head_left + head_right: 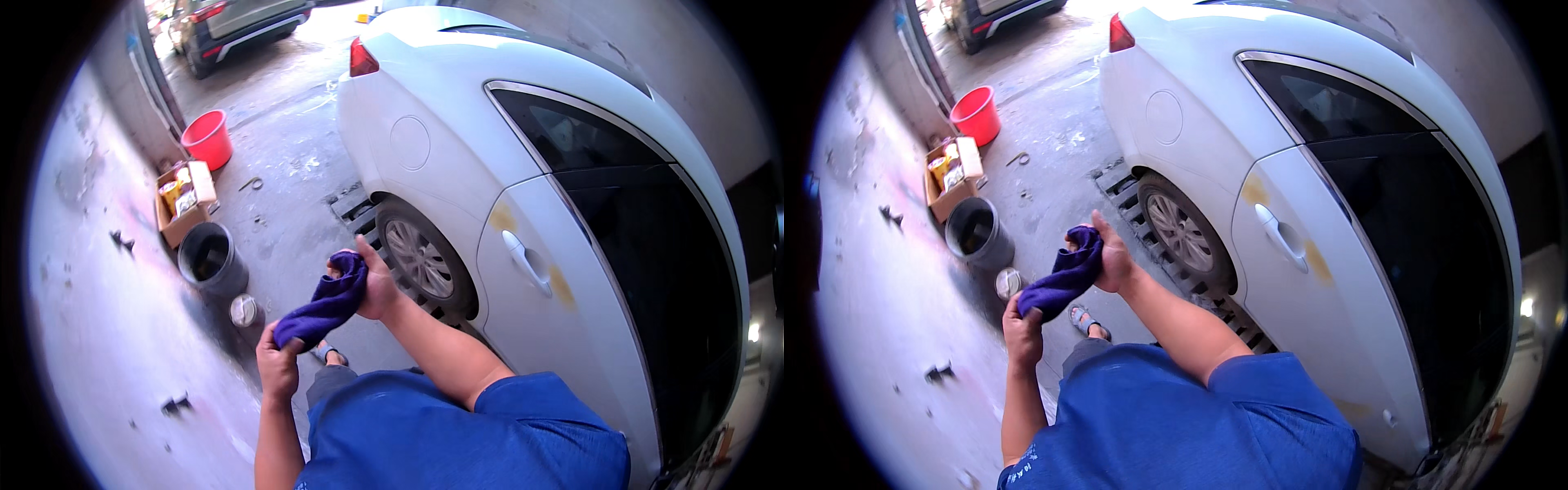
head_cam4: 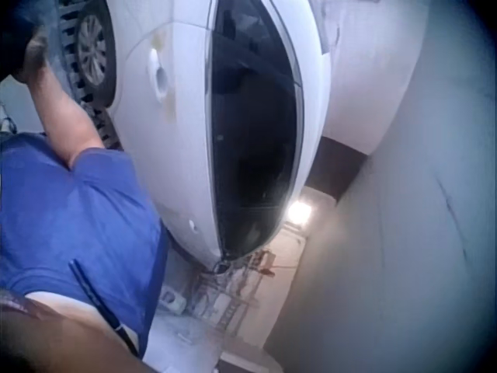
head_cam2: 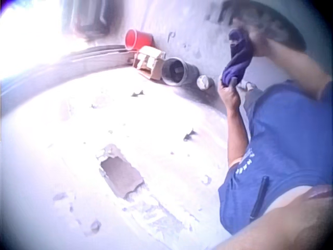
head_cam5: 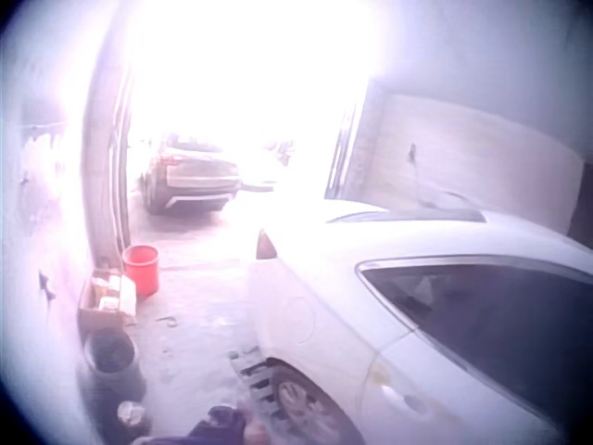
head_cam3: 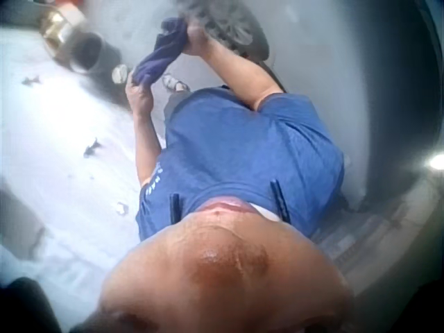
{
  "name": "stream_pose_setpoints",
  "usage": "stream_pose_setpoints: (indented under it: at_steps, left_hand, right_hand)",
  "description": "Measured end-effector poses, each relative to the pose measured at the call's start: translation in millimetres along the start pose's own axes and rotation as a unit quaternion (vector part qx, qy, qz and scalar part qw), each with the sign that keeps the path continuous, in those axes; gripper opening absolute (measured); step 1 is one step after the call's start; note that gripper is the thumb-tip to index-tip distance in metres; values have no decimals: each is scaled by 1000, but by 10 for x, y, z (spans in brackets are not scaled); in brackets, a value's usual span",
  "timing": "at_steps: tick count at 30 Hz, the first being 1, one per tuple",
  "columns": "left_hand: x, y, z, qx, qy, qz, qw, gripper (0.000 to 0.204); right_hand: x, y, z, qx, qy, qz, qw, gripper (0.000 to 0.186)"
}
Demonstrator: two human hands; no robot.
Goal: The person picks up a sanding block and walks to the rear of a silver SUV. They sand the surface of the open trunk lid and the rear bumper area using the block. The person then moves to a white sedan and wipes the hood with a purple cloth.
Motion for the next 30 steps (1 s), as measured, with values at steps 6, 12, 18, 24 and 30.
stream_pose_setpoints:
  at_steps: [6,12,18,24,30]
  left_hand:
    - [-267,-732,1332,-104,77,-227,965,51]
    - [-521,-1355,2639,-117,62,-256,958,36]
    - [-450,-2020,3869,0,-19,-135,991,20]
    - [-180,-2885,4818,143,-14,126,982,25]
    - [62,-3535,5661,366,159,507,764,33]
  right_hand:
    - [658,-71,937,-92,87,-323,938,33]
    - [984,-118,1869,-276,192,-639,692,49]
    - [427,32,3129,-188,87,-527,824,78]
    - [309,219,4498,144,151,-189,959,60]
    - [258,403,5761,314,201,-60,926,43]
Point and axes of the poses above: each hand's wrist, its own z-axis towards the middle knuckle, its own x-axis out of the palm, y = z × x, the point moved 3 cm from there along z, towards the middle knuckle, and after that the axes turned 12 degrees about -x, right-handed, at the moved point
